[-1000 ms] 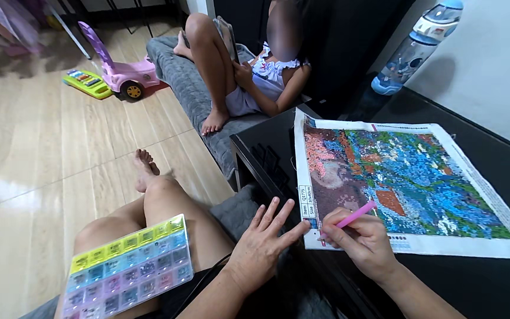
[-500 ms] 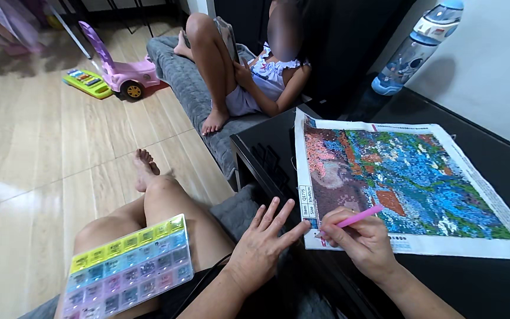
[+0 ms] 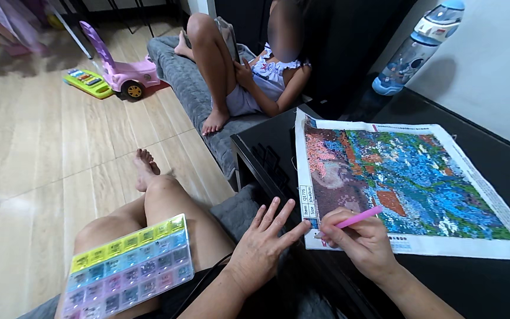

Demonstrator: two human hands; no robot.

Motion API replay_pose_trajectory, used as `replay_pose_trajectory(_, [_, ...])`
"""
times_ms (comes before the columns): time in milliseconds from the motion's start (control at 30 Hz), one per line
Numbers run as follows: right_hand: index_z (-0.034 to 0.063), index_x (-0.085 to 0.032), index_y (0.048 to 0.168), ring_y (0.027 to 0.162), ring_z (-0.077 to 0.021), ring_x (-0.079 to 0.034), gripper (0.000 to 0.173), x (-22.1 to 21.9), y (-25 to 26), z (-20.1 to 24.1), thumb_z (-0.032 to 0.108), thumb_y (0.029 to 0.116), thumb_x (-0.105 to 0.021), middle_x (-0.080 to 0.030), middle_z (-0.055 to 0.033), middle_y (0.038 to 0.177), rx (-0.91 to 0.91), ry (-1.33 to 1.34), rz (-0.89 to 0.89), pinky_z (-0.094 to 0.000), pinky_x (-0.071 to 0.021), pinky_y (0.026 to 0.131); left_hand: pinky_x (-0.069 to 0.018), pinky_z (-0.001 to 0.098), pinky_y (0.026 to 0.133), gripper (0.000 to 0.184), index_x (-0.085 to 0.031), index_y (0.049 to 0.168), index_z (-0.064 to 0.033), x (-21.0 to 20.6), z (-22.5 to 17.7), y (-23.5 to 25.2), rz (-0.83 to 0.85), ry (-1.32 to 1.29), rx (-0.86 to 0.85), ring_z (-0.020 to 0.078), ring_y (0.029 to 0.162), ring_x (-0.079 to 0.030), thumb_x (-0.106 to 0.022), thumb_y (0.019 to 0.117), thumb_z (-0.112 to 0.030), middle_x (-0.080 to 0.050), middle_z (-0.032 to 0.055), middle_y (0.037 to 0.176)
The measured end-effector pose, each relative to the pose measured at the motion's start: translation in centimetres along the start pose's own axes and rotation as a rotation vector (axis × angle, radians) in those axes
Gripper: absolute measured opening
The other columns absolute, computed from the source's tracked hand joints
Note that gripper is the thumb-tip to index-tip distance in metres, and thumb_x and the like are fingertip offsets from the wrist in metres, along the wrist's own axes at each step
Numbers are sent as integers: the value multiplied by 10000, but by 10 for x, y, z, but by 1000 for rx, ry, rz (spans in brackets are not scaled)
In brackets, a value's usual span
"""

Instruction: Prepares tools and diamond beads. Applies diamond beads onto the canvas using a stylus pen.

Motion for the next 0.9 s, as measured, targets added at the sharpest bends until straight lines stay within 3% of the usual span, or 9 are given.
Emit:
replay_pose_trajectory(233, [143,-717,905,696,26,-652,207,-1,0,-1,296,1017,-634,-698,69,841,-21,19,-5,-125,-565,624,-461,561,1087,860,-586,1441,-311,1,0,1,15,5,0,417,1454,-419,-669,681,85,-465,169,1563])
replay_pose_trajectory(533, [220,-720,922,635,5,-657,127,11,5,2,281,1001,-642,-699,105,830,-111,-11,-177,-156,-583,566,-454,562,1095,858,-591,1438,-310,1,0,1,12,1,4,419,1451,-423,-668,685,95,-469,168,1561])
replay_pose_trajectory(900, [173,-713,901,621,14,-652,109,8,5,-1,191,980,-641,-697,110,798,-131,-62,-235,-149,-579,567,-451,557,1100,833,-593,1435,-306,2,0,1,19,6,3,413,1453,-423,-662,701,81,-463,169,1566])
Point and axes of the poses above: each hand's wrist, its own y-axis towards the middle knuckle, its own x-axis out of the back of the hand, z = x × y, the point moved 1 cm from there along y, towards the middle knuckle
